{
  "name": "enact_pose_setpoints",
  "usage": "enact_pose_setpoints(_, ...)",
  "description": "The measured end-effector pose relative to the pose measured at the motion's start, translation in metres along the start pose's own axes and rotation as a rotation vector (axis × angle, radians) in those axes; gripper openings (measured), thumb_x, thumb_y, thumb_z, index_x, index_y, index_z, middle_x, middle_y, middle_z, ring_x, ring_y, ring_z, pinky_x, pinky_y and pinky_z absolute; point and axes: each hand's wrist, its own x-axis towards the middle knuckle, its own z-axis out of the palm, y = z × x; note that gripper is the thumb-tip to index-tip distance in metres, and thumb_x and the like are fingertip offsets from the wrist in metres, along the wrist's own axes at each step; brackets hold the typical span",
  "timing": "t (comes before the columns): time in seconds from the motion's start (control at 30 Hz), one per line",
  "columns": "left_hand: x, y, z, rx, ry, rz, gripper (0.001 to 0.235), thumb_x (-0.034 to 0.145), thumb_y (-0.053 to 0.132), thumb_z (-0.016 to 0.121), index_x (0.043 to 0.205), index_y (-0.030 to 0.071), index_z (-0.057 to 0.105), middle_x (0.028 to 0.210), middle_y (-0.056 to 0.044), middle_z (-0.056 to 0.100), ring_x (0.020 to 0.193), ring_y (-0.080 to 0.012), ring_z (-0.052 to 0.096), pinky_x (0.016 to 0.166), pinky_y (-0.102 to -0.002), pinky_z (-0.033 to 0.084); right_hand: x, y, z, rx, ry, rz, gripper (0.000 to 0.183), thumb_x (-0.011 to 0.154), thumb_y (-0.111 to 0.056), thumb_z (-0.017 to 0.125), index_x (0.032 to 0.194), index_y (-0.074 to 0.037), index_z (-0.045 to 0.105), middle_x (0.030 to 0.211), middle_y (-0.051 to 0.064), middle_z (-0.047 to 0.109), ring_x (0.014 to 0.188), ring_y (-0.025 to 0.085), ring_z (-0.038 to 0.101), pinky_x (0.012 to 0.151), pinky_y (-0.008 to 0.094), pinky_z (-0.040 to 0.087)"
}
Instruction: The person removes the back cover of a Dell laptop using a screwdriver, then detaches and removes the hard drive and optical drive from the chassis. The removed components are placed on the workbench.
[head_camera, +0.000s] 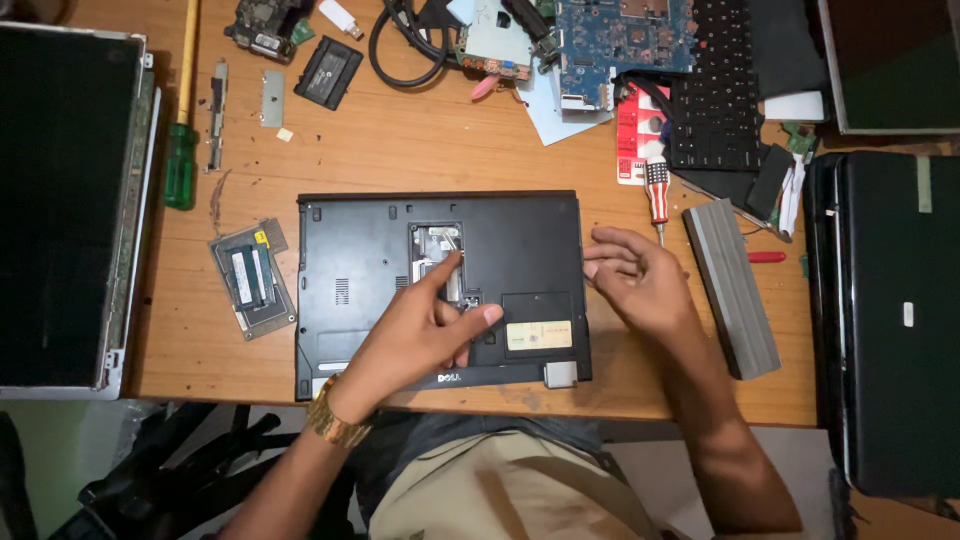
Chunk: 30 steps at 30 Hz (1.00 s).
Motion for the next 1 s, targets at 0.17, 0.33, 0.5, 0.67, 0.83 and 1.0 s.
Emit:
enact_pose_setpoints(0.17, -0.013, -0.011, 0.018, 0.383, 0.266, 0.248, 0.070, 0.084, 0.031, 0.080, 0.136, -0.008, 0.054, 0.056, -0.010, 0.065, 0.046, -0.0202, 0.062, 0.046, -0.032, 0.048, 0.014, -0.015, -0.010, -0.039, -0.125, 0.136, 0.047, 0.090, -0.002, 0.068, 0.134, 0.010, 0.057, 0.101, 0.009, 0.072, 0.089, 0.012, 0.070, 0.077, 0.024, 0.057)
enact_pose_setpoints(0.33, -0.035, -0.040, 0.020, 0.570, 0.558, 0.739, 0.026, 0.090, 0.021, 0.077, 0.106, 0.002, 0.070, 0.083, -0.010, 0.069, 0.079, -0.0277, 0.065, 0.078, -0.041, 0.051, 0.026, -0.034, -0.014, -0.225, -0.253, 0.113, 0.048, 0.085, -0.002, 0.062, 0.133, 0.008, 0.058, 0.094, 0.007, 0.070, 0.083, 0.009, 0.068, 0.075, 0.022, 0.056)
enact_pose_setpoints(0.5, -0.041, -0.059, 0.009, 0.668, 0.653, 0.691, 0.027, 0.090, 0.022, 0.077, 0.106, 0.002, 0.067, 0.109, -0.015, 0.066, 0.106, -0.0339, 0.061, 0.100, -0.052, 0.043, 0.034, -0.041, -0.011, -0.355, -0.289, 0.056, 0.049, 0.077, -0.004, 0.069, 0.124, 0.006, 0.058, 0.090, 0.005, 0.066, 0.077, 0.010, 0.064, 0.070, 0.024, 0.054)
enact_pose_setpoints(0.67, -0.037, -0.059, 0.005, 0.708, 0.665, 0.584, 0.050, 0.086, 0.027, 0.077, 0.122, -0.004, 0.061, 0.137, -0.024, 0.053, 0.135, -0.0455, 0.046, 0.115, -0.059, 0.034, 0.036, -0.047, -0.002, -0.404, -0.246, -0.017, 0.052, 0.074, -0.006, 0.071, 0.122, 0.006, 0.055, 0.089, 0.006, 0.063, 0.077, 0.011, 0.062, 0.071, 0.025, 0.053)
enact_pose_setpoints(0.83, -0.038, -0.057, 0.004, 0.678, 0.715, 0.533, 0.051, 0.086, 0.030, 0.077, 0.122, -0.002, 0.061, 0.140, -0.027, 0.051, 0.138, -0.0490, 0.043, 0.117, -0.064, 0.027, 0.031, -0.050, -0.003, -0.638, -0.156, 0.040, 0.049, 0.074, -0.004, 0.072, 0.121, 0.004, 0.058, 0.091, 0.009, 0.067, 0.079, 0.014, 0.065, 0.074, 0.025, 0.052)
enact_pose_setpoints(1.0, -0.039, -0.061, 0.003, 0.616, 0.724, 0.519, 0.054, 0.087, 0.030, 0.077, 0.126, -0.003, 0.060, 0.142, -0.027, 0.050, 0.140, -0.0493, 0.042, 0.119, -0.065, 0.028, 0.032, -0.050, -0.023, -0.305, -0.166, 0.190, 0.057, 0.076, 0.003, 0.064, 0.131, 0.004, 0.053, 0.095, 0.007, 0.068, 0.082, 0.015, 0.066, 0.070, 0.027, 0.055)
